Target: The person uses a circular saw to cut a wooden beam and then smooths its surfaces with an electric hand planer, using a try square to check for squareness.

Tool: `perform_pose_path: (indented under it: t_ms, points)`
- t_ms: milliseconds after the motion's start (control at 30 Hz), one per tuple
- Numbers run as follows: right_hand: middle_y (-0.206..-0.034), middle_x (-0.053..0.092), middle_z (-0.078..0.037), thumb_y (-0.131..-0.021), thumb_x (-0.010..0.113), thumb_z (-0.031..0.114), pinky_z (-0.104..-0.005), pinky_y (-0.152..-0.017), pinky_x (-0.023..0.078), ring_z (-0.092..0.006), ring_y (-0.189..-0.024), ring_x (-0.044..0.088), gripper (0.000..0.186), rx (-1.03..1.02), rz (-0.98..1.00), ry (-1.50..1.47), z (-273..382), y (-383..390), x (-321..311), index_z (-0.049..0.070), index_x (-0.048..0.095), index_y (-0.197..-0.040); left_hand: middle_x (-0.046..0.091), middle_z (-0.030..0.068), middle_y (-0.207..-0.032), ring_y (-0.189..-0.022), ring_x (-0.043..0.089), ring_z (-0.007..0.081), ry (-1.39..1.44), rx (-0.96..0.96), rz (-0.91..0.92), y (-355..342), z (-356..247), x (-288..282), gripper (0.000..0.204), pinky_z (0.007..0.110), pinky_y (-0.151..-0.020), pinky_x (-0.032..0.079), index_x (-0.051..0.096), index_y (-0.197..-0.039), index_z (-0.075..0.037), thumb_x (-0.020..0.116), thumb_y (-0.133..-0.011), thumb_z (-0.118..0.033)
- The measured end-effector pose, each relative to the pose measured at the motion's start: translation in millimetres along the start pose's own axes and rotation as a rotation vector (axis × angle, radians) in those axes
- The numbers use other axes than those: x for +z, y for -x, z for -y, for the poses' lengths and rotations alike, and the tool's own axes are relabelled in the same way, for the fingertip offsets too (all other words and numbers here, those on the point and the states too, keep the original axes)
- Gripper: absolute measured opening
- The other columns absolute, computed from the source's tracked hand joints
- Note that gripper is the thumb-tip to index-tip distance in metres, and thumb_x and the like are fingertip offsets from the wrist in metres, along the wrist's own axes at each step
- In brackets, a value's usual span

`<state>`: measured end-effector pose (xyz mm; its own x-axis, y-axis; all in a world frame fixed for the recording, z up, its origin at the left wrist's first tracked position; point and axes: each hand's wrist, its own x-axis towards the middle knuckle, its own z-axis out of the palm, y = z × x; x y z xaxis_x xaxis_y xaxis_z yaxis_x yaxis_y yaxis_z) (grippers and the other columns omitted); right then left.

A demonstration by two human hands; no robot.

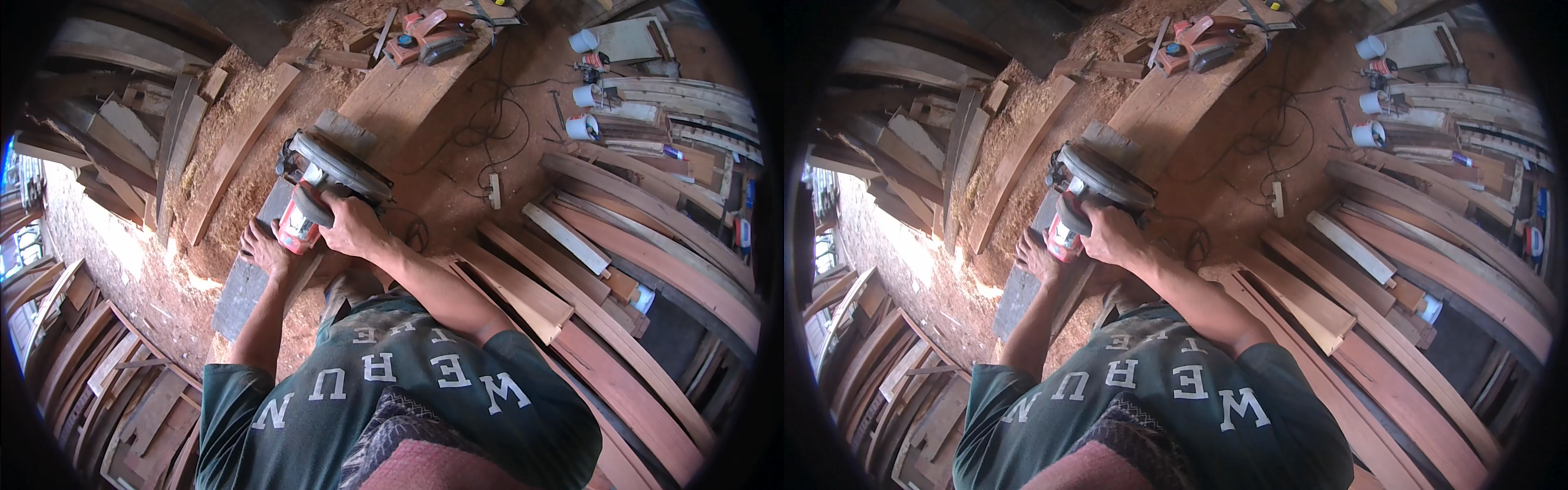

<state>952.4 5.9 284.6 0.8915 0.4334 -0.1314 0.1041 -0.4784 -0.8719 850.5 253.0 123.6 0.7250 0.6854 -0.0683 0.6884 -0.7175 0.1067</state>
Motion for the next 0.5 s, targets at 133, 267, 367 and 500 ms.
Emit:
perform_pose_path:
  t_ms: [133,267,367,500]
  points:
    - [-0.086,0.072,-0.033,-0.084,0.077,0.012,-0.0563,-0.078,0.058,-0.0517,-0.088,0.072,0.035,-0.022,-0.005,-0.013,-4,-6,5,-0.003,0.065,-0.113,0.048,0.0085,-0.161,-0.158,0.031,0.0302,-0.039,0.021,-0.015,2,-2,-1,0.073,0.068,-0.129,0.012,0.047,-0.159,-0.018,0.06,-0.103,-0.062]
    - [-0.086,0.071,-0.034,-0.085,0.075,0.011,-0.0563,-0.077,0.058,-0.0524,-0.088,0.072,0.032,-0.05,-0.017,-0.024,-7,-13,8,-0.003,0.065,-0.112,0.046,0.0091,-0.162,-0.158,0.029,0.0314,-0.061,0.047,-0.003,6,-8,-11,0.074,0.069,-0.129,0.011,0.044,-0.16,-0.018,0.064,-0.101,-0.059]
    - [-0.086,0.071,-0.034,-0.086,0.075,0.012,-0.0562,-0.077,0.058,-0.0529,-0.089,0.072,0.031,-0.038,0.014,-0.047,-5,-19,9,-0.003,0.065,-0.111,0.043,0.0102,-0.163,-0.159,0.028,0.033,-0.032,0.055,0.04,8,-9,-20,0.083,0.07,-0.129,0.01,0.04,-0.162,-0.017,0.073,-0.095,-0.052]
    - [-0.088,0.071,-0.035,-0.087,0.074,0.012,-0.0558,-0.078,0.058,-0.0528,-0.09,0.072,0.03,-0.058,0.025,-0.053,-3,-26,9,-0.004,0.065,-0.111,0.04,0.0132,-0.163,-0.159,0.026,0.0358,-0.017,0.058,0.069,10,-16,-31,0.099,0.071,-0.129,0.009,0.036,-0.163,-0.015,0.083,-0.081,-0.046]
